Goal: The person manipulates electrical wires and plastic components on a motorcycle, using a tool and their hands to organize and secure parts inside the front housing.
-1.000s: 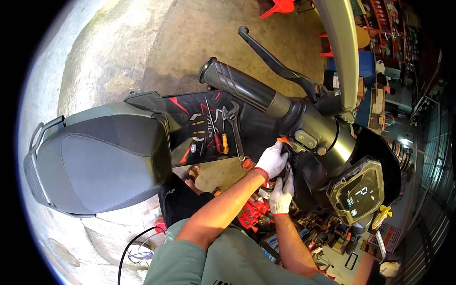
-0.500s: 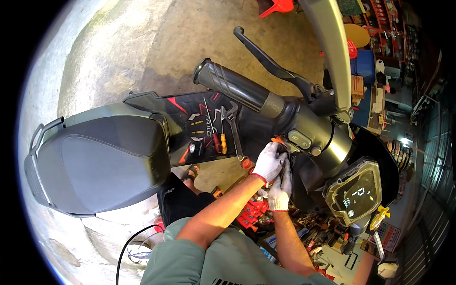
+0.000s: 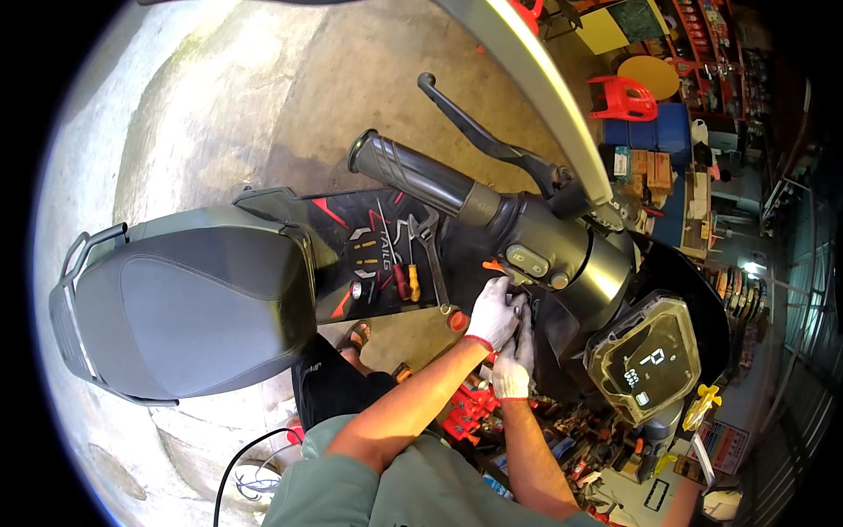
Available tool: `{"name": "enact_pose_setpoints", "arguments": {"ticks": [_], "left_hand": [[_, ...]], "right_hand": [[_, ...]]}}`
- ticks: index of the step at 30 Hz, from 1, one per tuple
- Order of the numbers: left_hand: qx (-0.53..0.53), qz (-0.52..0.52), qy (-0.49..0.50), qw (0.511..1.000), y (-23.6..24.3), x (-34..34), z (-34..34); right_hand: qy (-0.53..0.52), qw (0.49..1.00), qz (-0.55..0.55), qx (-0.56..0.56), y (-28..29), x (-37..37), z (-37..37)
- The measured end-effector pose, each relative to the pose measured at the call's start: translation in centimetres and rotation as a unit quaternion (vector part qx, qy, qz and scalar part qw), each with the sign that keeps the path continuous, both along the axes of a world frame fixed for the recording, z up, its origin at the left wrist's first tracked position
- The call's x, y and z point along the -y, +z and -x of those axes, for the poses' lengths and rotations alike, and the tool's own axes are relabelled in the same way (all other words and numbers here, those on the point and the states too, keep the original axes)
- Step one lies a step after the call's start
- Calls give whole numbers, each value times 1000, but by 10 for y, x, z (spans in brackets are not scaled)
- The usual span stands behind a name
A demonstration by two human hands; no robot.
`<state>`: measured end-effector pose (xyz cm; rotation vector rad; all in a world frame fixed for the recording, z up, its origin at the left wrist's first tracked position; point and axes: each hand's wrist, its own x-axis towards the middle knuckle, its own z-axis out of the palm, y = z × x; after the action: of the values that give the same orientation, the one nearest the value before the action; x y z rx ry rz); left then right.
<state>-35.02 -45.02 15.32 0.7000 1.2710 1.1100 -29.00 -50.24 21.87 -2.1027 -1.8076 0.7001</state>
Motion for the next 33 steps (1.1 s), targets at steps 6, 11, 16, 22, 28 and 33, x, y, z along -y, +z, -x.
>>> {"name": "enact_pose_setpoints", "arguments": {"ticks": [6, 11, 16, 22, 28, 33], "left_hand": [[-46, -28, -22, 998, -6, 1, 3], [-82, -85, -17, 993, -15, 1, -9], [-44, -57, 5, 997, -17, 3, -15], [-97, -87, 9, 991, -16, 2, -13], [-47, -82, 55, 994, -17, 0, -14], [-54, -90, 48, 993, -17, -2, -15]], "right_hand": [[40, 998, -36, 32, -12, 6, -19], [-22, 999, -49, -6, -35, 16, -38], [-46, 998, -22, -42, -29, 25, -45], [-114, 985, 25, -131, -10, 56, -43], [-123, 985, 106, -65, -3, 87, -56], [-46, 996, 36, -64, -16, 114, -69]]}}
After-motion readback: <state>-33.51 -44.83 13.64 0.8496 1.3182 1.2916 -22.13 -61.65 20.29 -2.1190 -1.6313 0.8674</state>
